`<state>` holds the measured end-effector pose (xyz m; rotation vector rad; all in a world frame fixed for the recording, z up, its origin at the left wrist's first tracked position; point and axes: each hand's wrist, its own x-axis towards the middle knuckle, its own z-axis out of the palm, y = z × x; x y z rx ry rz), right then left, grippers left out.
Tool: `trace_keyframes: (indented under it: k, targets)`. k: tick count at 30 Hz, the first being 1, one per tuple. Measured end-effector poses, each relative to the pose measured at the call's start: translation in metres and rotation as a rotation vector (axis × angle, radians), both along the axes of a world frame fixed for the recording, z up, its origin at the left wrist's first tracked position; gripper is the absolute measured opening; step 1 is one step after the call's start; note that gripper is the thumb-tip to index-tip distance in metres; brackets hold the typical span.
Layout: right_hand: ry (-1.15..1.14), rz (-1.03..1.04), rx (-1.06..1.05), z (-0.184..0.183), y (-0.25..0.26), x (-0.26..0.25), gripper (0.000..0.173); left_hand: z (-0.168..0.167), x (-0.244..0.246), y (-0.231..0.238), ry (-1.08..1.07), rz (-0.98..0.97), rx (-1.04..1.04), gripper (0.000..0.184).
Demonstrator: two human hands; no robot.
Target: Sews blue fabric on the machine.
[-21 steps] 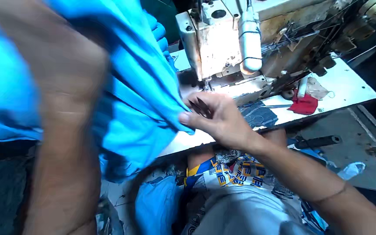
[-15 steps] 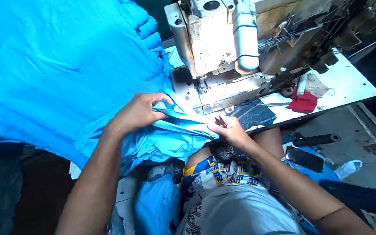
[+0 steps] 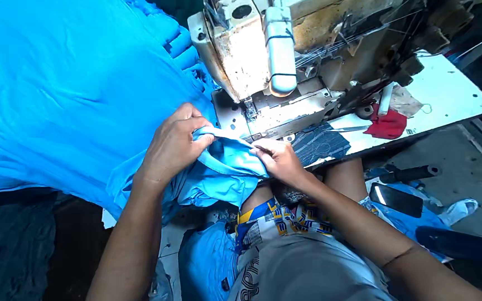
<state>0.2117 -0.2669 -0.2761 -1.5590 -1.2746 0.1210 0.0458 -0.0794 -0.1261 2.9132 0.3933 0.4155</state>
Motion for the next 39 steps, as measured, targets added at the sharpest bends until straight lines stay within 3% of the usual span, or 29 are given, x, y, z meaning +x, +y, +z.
trace_keyframes:
  k: [4,10,16,18,22,27,30,33,36,39]
  targets:
    - [0.432,0.19,-0.019,0.004,-0.006,0.01,0.012,-0.015,0.009,-0.01,-0.153,-0.076,-0.109,0.022]
    - [0.534,0.265,-0.037,0.006,-0.018,0.022,0.011,-0.036,0.019,0.002,-0.225,-0.123,-0.245,0.013]
    - [0.589,0.299,-0.052,0.005,-0.023,0.02,0.012,-0.051,0.037,-0.017,-0.42,-0.104,-0.609,0.008]
    - [0.594,0.285,-0.055,0.006,-0.025,0.02,0.011,-0.057,0.047,-0.023,-0.454,-0.035,-0.581,0.005]
    - [0.603,0.229,-0.038,0.008,-0.026,0.017,0.006,-0.06,0.062,-0.022,-0.396,0.065,-0.261,0.011]
    - [0.632,0.176,0.027,0.002,-0.027,0.015,0.023,-0.068,0.072,-0.011,-0.302,0.1,-0.09,0.017]
    - [0.651,0.179,0.074,0.0,-0.027,0.018,0.024,-0.069,0.077,-0.015,-0.29,0.179,-0.049,0.015]
    - [0.678,0.156,0.106,0.001,-0.023,0.023,0.02,-0.067,0.091,-0.002,-0.266,0.234,-0.143,0.027]
    - [0.692,0.099,0.155,0.006,-0.013,0.028,0.014,-0.086,0.115,0.027,-0.379,0.204,-0.115,0.034]
    - [0.707,0.037,0.183,0.013,-0.004,0.029,0.006,-0.102,0.133,0.05,-0.481,0.083,-0.202,0.054]
